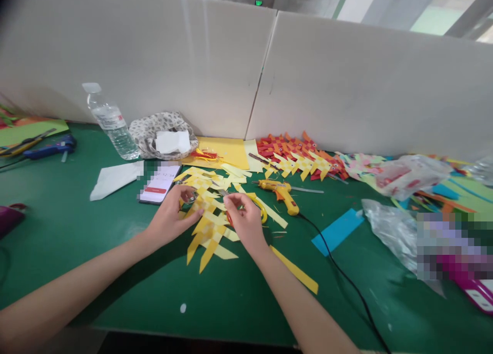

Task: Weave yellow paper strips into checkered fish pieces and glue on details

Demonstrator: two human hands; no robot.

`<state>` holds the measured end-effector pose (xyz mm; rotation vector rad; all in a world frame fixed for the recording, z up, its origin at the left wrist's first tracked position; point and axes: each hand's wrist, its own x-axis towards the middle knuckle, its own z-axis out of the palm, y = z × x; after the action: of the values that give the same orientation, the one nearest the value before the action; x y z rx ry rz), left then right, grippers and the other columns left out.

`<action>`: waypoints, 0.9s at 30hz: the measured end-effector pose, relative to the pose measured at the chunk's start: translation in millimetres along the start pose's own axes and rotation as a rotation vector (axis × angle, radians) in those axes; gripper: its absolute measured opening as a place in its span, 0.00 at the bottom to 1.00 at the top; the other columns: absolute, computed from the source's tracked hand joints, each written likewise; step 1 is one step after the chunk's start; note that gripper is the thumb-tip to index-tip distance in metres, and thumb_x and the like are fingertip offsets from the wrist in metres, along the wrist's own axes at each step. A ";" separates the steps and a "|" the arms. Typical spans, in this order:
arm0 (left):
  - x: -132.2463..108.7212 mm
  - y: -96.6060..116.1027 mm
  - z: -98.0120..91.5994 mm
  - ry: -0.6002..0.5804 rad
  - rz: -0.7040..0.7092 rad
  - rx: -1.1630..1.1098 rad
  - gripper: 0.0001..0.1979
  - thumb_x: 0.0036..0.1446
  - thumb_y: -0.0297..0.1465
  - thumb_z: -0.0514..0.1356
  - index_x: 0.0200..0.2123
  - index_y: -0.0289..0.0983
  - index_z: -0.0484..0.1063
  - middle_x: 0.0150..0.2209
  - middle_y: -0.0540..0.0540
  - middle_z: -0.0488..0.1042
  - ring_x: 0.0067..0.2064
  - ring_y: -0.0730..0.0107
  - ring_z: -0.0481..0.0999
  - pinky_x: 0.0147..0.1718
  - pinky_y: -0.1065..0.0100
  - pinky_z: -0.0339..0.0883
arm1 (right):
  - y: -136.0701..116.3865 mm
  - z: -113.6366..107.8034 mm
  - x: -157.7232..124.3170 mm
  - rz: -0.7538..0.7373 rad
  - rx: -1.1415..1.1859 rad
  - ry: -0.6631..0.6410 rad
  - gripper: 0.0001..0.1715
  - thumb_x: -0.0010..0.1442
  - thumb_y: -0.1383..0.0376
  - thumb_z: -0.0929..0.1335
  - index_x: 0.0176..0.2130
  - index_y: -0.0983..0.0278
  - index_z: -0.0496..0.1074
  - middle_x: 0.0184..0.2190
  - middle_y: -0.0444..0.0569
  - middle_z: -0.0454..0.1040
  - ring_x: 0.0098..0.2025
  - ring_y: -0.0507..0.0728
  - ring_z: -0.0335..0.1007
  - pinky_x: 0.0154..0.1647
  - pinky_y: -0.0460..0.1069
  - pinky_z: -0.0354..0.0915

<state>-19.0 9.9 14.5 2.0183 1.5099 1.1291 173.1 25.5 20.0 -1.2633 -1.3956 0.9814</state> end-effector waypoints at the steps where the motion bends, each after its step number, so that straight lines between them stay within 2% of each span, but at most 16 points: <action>1: -0.4 0.1 -0.2 0.061 0.068 0.047 0.17 0.53 0.36 0.58 0.44 0.38 0.60 0.42 0.43 0.67 0.43 0.62 0.68 0.42 0.60 0.64 | -0.8 -0.6 0.1 -0.008 -0.006 0.021 0.16 0.52 0.51 0.68 0.32 0.61 0.72 0.29 0.46 0.72 0.31 0.54 0.67 0.28 0.47 0.61; 3: -1.1 0.4 -0.4 0.126 0.184 0.109 0.15 0.55 0.34 0.57 0.44 0.37 0.60 0.43 0.42 0.66 0.46 0.60 0.66 0.45 0.59 0.63 | -1.2 -1.5 -0.1 -0.044 -0.050 0.051 0.17 0.54 0.50 0.66 0.32 0.61 0.72 0.26 0.45 0.72 0.30 0.54 0.67 0.29 0.47 0.61; 7: -1.6 0.5 0.4 0.082 0.323 0.139 0.12 0.56 0.31 0.55 0.44 0.38 0.62 0.43 0.42 0.68 0.48 0.60 0.66 0.47 0.59 0.62 | 2.0 -1.1 -1.6 -0.168 -0.244 0.074 0.17 0.58 0.51 0.64 0.32 0.60 0.73 0.27 0.46 0.71 0.29 0.54 0.65 0.31 0.48 0.60; 10: -1.3 0.2 1.5 0.034 0.352 0.122 0.10 0.56 0.30 0.54 0.43 0.38 0.63 0.42 0.42 0.69 0.47 0.60 0.67 0.46 0.59 0.62 | 5.2 1.2 -3.0 -0.263 -0.371 0.045 0.16 0.59 0.53 0.63 0.29 0.60 0.71 0.24 0.45 0.68 0.27 0.54 0.63 0.29 0.49 0.58; 16: 0.3 -1.3 2.1 0.030 0.360 0.091 0.10 0.57 0.29 0.53 0.43 0.38 0.64 0.42 0.42 0.70 0.46 0.60 0.68 0.45 0.59 0.63 | 0.8 10.5 4.6 -0.394 -0.651 -0.014 0.19 0.62 0.53 0.59 0.29 0.60 0.70 0.21 0.44 0.66 0.26 0.54 0.62 0.29 0.48 0.56; 19: 0.8 -2.0 2.2 0.021 0.368 0.087 0.09 0.57 0.30 0.52 0.42 0.38 0.64 0.42 0.42 0.70 0.46 0.60 0.68 0.45 0.59 0.63 | -9.1 19.3 27.8 -0.410 -0.836 -0.040 0.20 0.63 0.53 0.58 0.32 0.60 0.71 0.22 0.45 0.70 0.29 0.55 0.66 0.30 0.48 0.56; 22: 0.9 -2.7 2.3 0.017 0.378 0.085 0.09 0.57 0.29 0.52 0.42 0.38 0.64 0.42 0.42 0.70 0.46 0.60 0.68 0.45 0.59 0.62 | -18.8 30.1 68.1 -0.288 -1.051 -0.033 0.21 0.63 0.53 0.56 0.38 0.59 0.72 0.28 0.47 0.75 0.34 0.56 0.70 0.32 0.47 0.57; 27: 0.5 -3.5 1.0 0.012 0.392 0.081 0.09 0.57 0.29 0.52 0.42 0.37 0.64 0.42 0.42 0.70 0.46 0.60 0.68 0.45 0.60 0.62 | -20.5 46.7 138.8 -0.145 -1.139 -0.004 0.15 0.60 0.60 0.61 0.39 0.61 0.75 0.35 0.52 0.77 0.38 0.57 0.72 0.34 0.47 0.60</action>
<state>-20.4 11.7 11.6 2.4398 1.2115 1.2392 125.4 162.2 50.0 -1.8864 -2.1069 -0.0079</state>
